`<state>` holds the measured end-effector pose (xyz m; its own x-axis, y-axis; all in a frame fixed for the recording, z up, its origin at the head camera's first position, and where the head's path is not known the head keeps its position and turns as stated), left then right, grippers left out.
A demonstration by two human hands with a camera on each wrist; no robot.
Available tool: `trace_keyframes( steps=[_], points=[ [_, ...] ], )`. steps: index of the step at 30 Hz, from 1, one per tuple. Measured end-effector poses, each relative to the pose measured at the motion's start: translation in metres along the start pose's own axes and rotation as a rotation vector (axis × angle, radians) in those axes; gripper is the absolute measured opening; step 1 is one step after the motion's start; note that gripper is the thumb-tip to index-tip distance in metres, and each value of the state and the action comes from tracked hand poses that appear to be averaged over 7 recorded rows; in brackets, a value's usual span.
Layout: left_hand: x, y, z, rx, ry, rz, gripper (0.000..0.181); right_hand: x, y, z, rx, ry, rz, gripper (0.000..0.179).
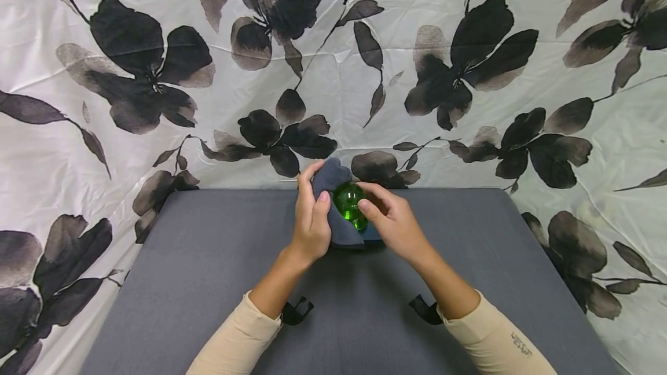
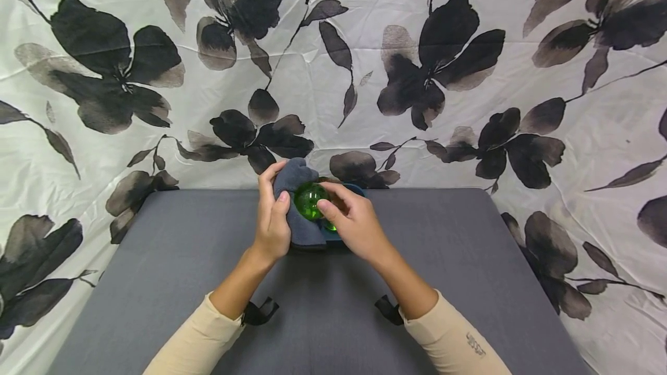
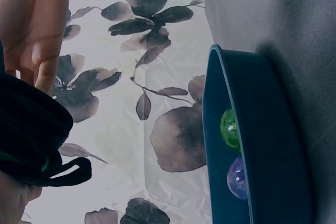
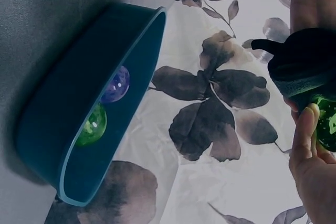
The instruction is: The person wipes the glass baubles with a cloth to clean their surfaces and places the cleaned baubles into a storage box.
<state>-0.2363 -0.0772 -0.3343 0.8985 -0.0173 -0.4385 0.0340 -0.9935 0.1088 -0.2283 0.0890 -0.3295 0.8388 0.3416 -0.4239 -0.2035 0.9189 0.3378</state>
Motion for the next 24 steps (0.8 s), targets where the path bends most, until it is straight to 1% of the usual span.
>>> trace_keyframes(
  steps=[2,4,6,9,11,14,15,17,21,24],
  points=[
    [0.0,-0.001,0.001,0.0,0.005,0.002,0.054,0.0,0.0,-0.001,-0.002,-0.023,-0.011,0.038],
    [0.0,-0.001,0.002,0.005,0.016,-0.002,0.053,0.0,-0.001,-0.001,-0.04,-0.029,-0.03,0.038],
    [0.0,-0.001,0.003,0.008,0.027,-0.003,0.053,0.0,-0.002,-0.001,-0.069,-0.022,-0.046,0.039],
    [0.0,-0.001,0.003,0.02,0.03,-0.004,0.052,0.001,-0.002,-0.001,-0.117,0.011,-0.065,0.041],
    [0.0,-0.001,0.003,0.037,0.033,0.003,0.052,0.001,-0.002,0.0,-0.15,0.031,-0.055,0.045],
    [0.0,-0.001,0.003,0.063,0.046,0.014,0.052,0.002,-0.002,0.003,-0.196,0.055,-0.026,0.056],
    [0.0,-0.001,0.003,0.069,0.054,0.018,0.052,0.002,-0.002,0.004,-0.198,0.059,-0.017,0.059],
    [-0.001,-0.001,0.003,0.073,0.065,0.024,0.052,0.003,-0.002,0.005,-0.159,0.07,-0.008,0.063],
    [0.0,-0.002,0.001,0.049,0.07,0.027,0.052,0.002,-0.001,0.007,-0.089,0.107,-0.015,0.062],
    [0.0,-0.002,0.0,0.035,0.059,0.022,0.052,0.001,-0.002,0.009,-0.092,0.14,-0.03,0.063]
  ],
)
Point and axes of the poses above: each hand's wrist, its own x-axis away from the middle knuckle, its own y-axis out of the back of the hand, z = x × y, the point moved 5 cm from there along -x, towards the middle knuckle, and after that the axes turned 12 degrees about y, right-handed, at the moved point
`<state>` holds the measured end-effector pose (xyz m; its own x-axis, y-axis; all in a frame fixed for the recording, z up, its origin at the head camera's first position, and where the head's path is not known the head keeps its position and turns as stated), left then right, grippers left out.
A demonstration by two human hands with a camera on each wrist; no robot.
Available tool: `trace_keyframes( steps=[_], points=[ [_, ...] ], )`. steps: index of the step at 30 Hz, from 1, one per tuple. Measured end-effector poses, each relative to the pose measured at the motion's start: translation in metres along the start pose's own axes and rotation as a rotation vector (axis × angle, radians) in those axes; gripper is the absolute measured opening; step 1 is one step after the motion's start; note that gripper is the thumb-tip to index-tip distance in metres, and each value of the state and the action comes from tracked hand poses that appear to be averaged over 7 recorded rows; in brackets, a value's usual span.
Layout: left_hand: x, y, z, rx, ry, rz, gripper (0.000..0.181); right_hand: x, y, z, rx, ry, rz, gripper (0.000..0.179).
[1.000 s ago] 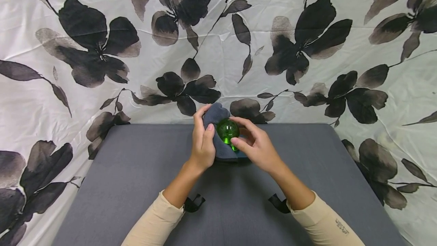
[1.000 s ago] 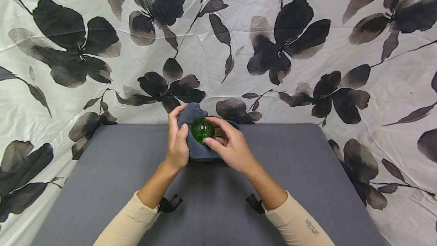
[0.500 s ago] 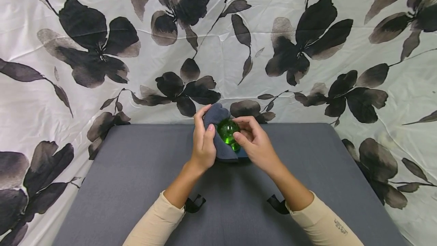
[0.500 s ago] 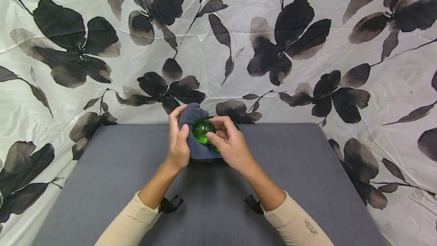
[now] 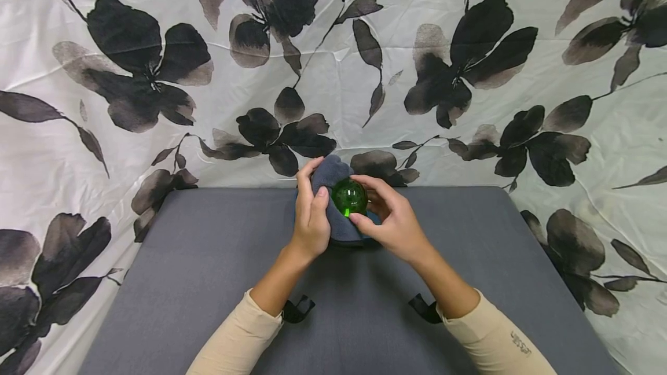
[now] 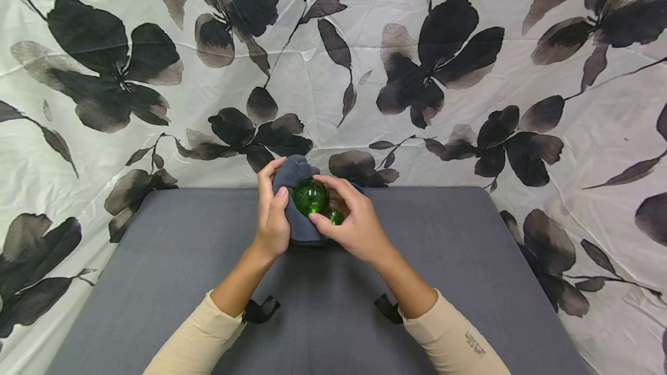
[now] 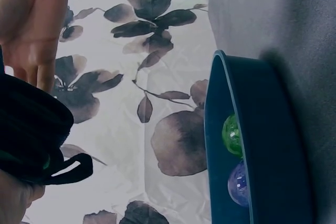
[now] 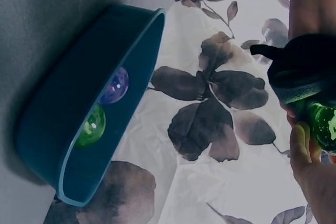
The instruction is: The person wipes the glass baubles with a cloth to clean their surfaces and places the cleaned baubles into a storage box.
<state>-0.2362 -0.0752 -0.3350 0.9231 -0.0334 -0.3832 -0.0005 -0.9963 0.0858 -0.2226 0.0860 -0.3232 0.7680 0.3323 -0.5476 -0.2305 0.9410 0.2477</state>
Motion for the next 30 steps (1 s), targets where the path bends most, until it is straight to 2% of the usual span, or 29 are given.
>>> trace_keyframes(
  steps=[4,7,11,15,18,21,25,28,30],
  points=[
    [0.0,0.0,-0.002,-0.001,-0.012,-0.001,0.052,0.001,-0.001,0.002,-0.008,0.027,-0.026,0.064],
    [0.001,-0.001,-0.002,-0.01,-0.014,0.006,0.052,0.002,0.0,0.002,0.025,0.034,-0.035,0.065],
    [0.002,-0.001,-0.001,-0.024,-0.006,0.015,0.052,0.003,0.002,0.005,0.162,0.049,-0.016,0.067],
    [0.004,-0.001,0.0,-0.034,0.015,0.026,0.052,0.001,0.002,0.011,0.34,0.074,0.046,0.066],
    [0.005,-0.001,0.002,-0.039,0.032,0.032,0.052,0.001,0.002,0.014,0.395,0.071,0.09,0.066],
    [0.005,0.0,0.001,-0.026,0.032,0.025,0.052,0.002,0.002,0.013,0.341,0.021,0.092,0.071],
    [0.004,0.002,-0.003,0.014,0.026,0.016,0.051,0.006,0.0,0.009,0.124,-0.054,-0.004,0.072],
    [0.003,0.001,-0.006,0.035,0.036,0.014,0.051,0.008,-0.001,0.006,-0.002,-0.057,-0.084,0.069],
    [0.003,0.001,-0.008,0.041,0.043,0.008,0.05,0.008,-0.003,0.004,-0.032,-0.045,-0.107,0.068]
  ],
)
Point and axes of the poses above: each hand's wrist, its own x-axis away from the middle knuckle, its own y-axis out of the back of the hand, z = x × y, the point moved 5 cm from there along -x, towards the middle knuckle, and after that the axes turned 12 degrees about y, right-handed, at the moved point
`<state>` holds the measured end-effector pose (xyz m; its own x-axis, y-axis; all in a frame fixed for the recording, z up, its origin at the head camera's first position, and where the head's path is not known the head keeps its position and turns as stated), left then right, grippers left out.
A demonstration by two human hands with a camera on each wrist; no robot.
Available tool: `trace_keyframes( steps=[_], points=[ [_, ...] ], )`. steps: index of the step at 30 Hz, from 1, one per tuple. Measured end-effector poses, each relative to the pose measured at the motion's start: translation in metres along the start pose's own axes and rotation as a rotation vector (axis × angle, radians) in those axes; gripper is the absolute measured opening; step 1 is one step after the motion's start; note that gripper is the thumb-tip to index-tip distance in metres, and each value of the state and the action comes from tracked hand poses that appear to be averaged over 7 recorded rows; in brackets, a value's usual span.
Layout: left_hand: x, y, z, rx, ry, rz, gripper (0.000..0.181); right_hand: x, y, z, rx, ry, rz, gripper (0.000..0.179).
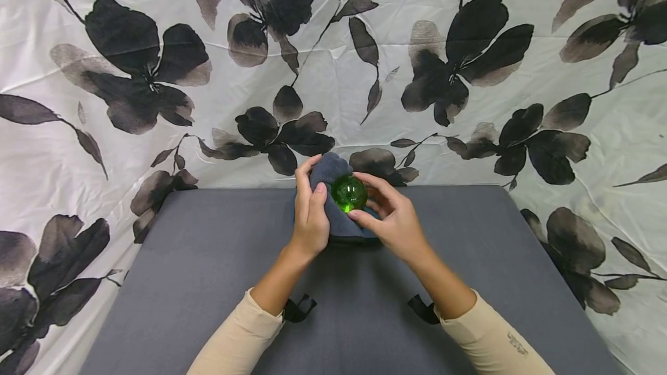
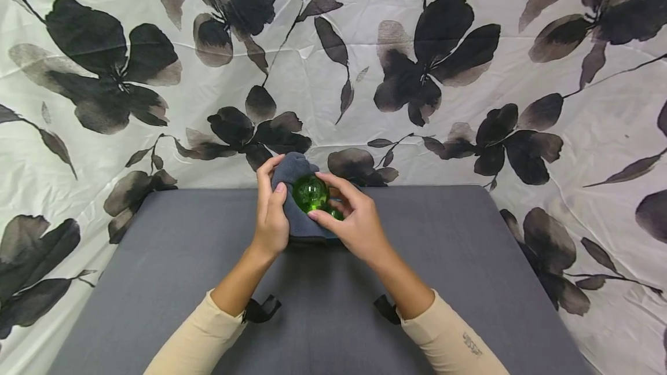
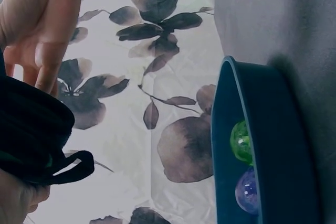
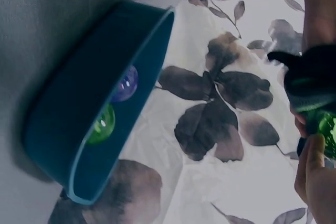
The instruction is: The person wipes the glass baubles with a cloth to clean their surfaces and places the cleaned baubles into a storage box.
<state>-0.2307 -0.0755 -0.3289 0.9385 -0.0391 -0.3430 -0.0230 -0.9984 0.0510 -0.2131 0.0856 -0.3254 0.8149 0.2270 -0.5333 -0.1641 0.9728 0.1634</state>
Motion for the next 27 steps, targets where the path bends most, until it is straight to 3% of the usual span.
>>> trace_keyframes(
  steps=[9,16,18,23,27],
  points=[
    [-0.0003,-0.0026,-0.0011,-0.033,-0.021,-0.003,0.051,0.0001,-0.0026,-0.0009,-0.019,0.092,-0.033,0.068],
    [0.0006,-0.0036,0.0014,-0.079,-0.036,0.001,0.052,0.0008,0.0024,0.0045,0.247,0.18,0.02,0.067],
    [0.001,-0.003,0.0014,-0.067,-0.035,0.004,0.052,0.0004,0.0023,0.0066,0.273,0.19,0.036,0.068],
    [0.0,-0.0006,-0.0022,-0.014,-0.028,-0.001,0.05,-0.0001,0.0009,0.0064,0.129,0.12,0.003,0.075],
    [-0.0016,0.0001,-0.0032,0.007,-0.027,-0.012,0.05,-0.0001,-0.0011,0.0032,0.029,0.044,-0.028,0.071]
  ],
)
Point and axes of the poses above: each hand's wrist, its own x-axis away from the middle knuckle, its own y-axis out of the back of the hand, z = x × y, the point moved 5 cm from there along -x, towards the middle knuckle, and after that the axes turned 12 degrees about y, right-handed, at the moved point
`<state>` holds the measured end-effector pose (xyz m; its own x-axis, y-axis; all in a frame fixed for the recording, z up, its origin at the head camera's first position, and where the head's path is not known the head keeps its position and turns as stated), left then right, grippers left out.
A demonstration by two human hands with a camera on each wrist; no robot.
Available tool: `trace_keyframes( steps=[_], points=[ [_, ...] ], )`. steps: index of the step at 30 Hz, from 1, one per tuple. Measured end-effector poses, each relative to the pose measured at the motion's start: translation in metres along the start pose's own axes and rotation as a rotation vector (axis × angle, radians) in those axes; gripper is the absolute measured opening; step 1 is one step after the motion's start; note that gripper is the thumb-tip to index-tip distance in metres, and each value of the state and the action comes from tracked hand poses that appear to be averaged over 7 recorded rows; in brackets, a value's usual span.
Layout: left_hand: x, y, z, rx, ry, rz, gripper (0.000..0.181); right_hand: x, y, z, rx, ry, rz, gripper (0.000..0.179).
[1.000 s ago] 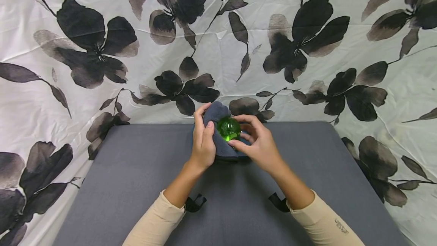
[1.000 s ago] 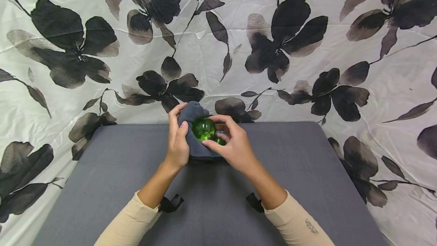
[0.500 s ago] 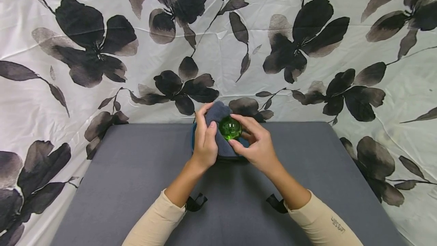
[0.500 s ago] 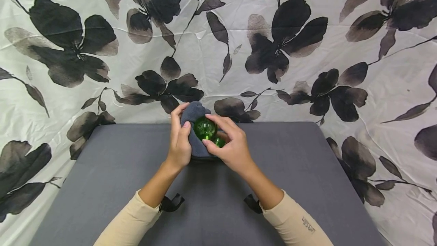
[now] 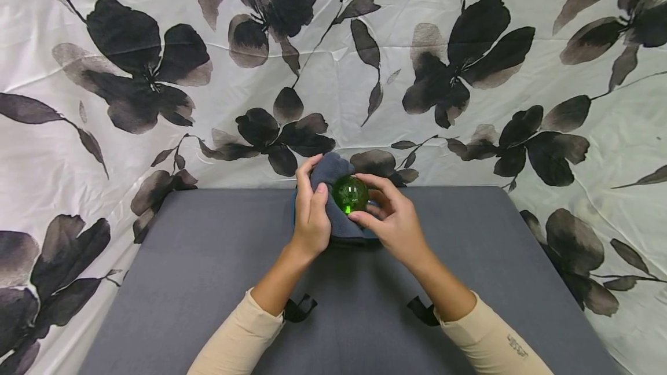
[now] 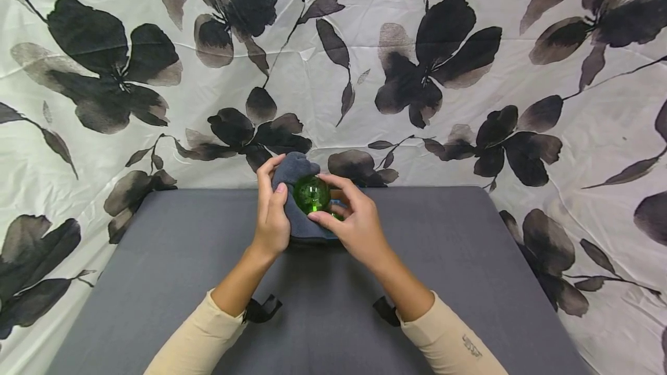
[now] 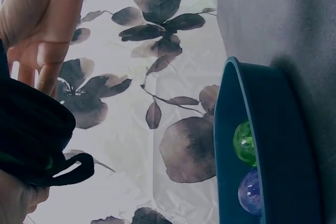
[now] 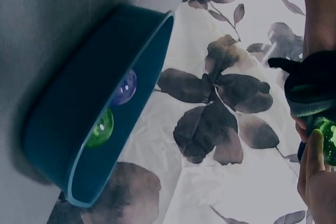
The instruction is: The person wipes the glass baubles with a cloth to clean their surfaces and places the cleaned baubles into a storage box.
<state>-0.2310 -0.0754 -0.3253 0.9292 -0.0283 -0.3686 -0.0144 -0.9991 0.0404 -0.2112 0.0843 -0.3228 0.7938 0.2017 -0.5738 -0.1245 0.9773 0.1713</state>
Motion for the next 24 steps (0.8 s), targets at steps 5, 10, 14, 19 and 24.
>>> trace_keyframes(
  steps=[5,10,14,19,24],
  points=[
    [0.001,0.002,0.0,0.016,0.004,-0.009,0.049,0.0,-0.004,-0.001,-0.016,-0.046,0.0,0.068],
    [0.003,0.004,-0.001,-0.014,0.008,-0.002,0.05,0.0,-0.003,0.004,0.088,0.05,0.001,0.067],
    [0.005,0.004,0.0,-0.043,0.011,0.009,0.051,0.0,-0.003,0.014,0.345,0.226,0.031,0.066],
    [0.008,0.005,0.001,-0.045,0.004,0.014,0.051,0.002,-0.005,0.019,0.449,0.311,0.05,0.072],
    [0.007,0.007,-0.001,-0.025,0.01,0.006,0.05,0.003,-0.006,0.013,0.286,0.159,0.011,0.08]
  ],
)
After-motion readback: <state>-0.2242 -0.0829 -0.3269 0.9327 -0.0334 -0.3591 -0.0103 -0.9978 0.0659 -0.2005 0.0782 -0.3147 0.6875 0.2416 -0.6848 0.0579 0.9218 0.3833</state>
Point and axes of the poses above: each hand's wrist, its own x-axis away from the middle knuckle, its own y-axis out of the back of the hand, z = x × y, the point moved 5 cm from there along -x, towards the middle knuckle, and after that the axes turned 12 degrees about y, right-handed, at the moved point
